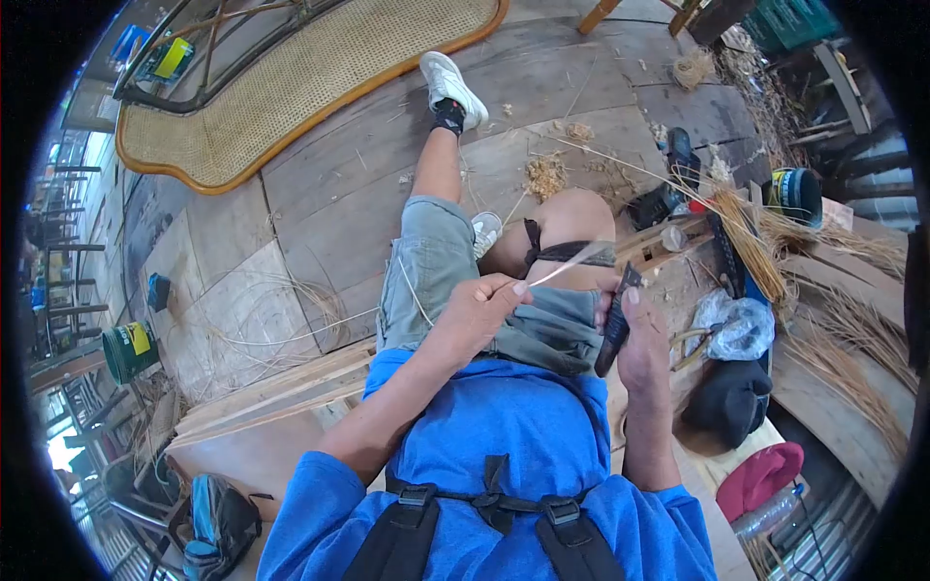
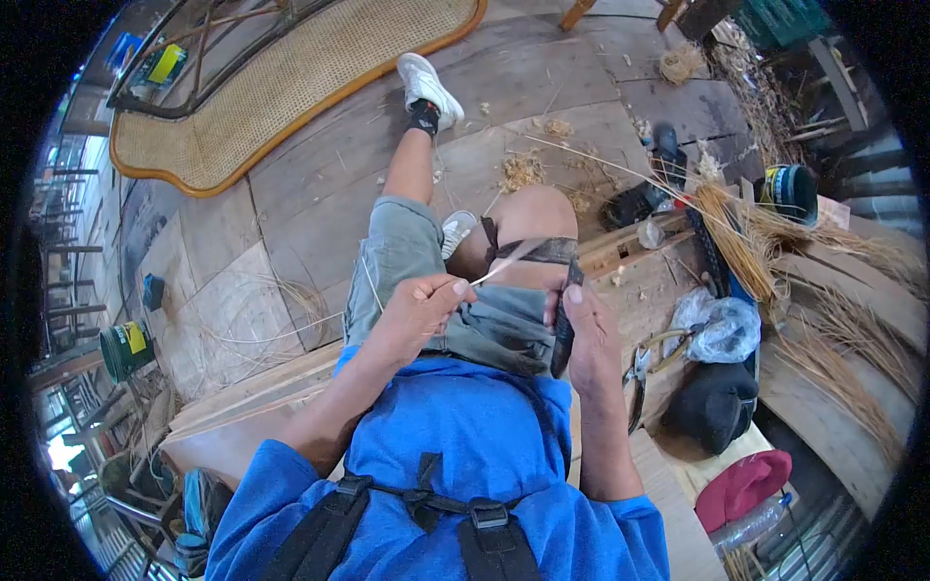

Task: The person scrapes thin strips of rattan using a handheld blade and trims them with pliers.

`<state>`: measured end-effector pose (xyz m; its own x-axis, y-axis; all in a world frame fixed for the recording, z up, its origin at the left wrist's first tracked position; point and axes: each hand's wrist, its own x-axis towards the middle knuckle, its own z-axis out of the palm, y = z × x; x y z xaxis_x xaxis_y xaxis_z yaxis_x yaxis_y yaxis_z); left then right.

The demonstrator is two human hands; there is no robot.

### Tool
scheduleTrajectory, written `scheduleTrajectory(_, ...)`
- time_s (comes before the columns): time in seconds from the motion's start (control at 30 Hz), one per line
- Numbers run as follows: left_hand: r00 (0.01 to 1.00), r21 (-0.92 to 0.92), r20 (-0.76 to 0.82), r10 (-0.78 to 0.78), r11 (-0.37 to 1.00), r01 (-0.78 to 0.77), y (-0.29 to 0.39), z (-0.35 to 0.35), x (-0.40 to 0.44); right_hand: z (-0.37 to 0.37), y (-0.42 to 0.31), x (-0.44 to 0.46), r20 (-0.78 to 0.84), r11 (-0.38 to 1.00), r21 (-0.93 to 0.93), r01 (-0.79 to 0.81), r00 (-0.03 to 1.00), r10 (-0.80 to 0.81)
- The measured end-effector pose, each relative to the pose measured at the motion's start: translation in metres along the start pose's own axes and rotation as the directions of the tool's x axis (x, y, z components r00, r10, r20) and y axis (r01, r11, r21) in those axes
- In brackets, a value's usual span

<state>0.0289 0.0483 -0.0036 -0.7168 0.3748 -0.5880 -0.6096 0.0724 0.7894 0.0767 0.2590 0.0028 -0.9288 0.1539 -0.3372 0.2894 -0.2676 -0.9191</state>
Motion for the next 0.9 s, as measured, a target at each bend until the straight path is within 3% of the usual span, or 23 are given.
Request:
scheduleTrajectory(0.13, 0.978, 0.104, -0.103, 0.180, 0.980, -0.170, -0.014, 0.007, 0.005, 0.008, -0.005, -0.005, 0.088, 0.946, -0.285, -0.156, 0.978, 0.188)
scheduleTrajectory(0.3, 0.993, 0.111, -0.047, 0.107, 0.989, -0.101, 0.002, 0.007, -0.009, 0.037, 0.000, 0.002, 0.280, 0.963, -0.177, -0.201, 0.928, 0.245)
scheduleTrajectory(0.4, 0.998, 0.080, -0.003, 0.059, 0.995, -0.059, 0.005, 0.003, -0.016, 0.045, 0.000, 0.009, 0.376, 0.948, 0.017, -0.318, 0.881, 0.289)
scheduleTrajectory(0.5, 0.998, 0.123, 0.025, 0.058, 0.991, -0.061, 0.004, -0.001, -0.022, 0.043, 0.002, 0.010, 0.351, 0.956, 0.094, -0.279, 0.908, 0.230)
scheduleTrajectory(0.73, 0.991, 0.272, 0.078, 0.109, 0.954, -0.126, 0.004, -0.022, -0.047, 0.038, 0.002, 0.007, 0.362, 0.927, 0.137, -0.350, 0.888, 0.282)
scheduleTrajectory(0.9, 0.999, 0.406, 0.032, 0.002, 0.914, -0.015, 0.000, -0.046, -0.074, 0.031, 0.004, 0.016, 0.329, 0.917, 0.213, -0.338, 0.908, 0.259)
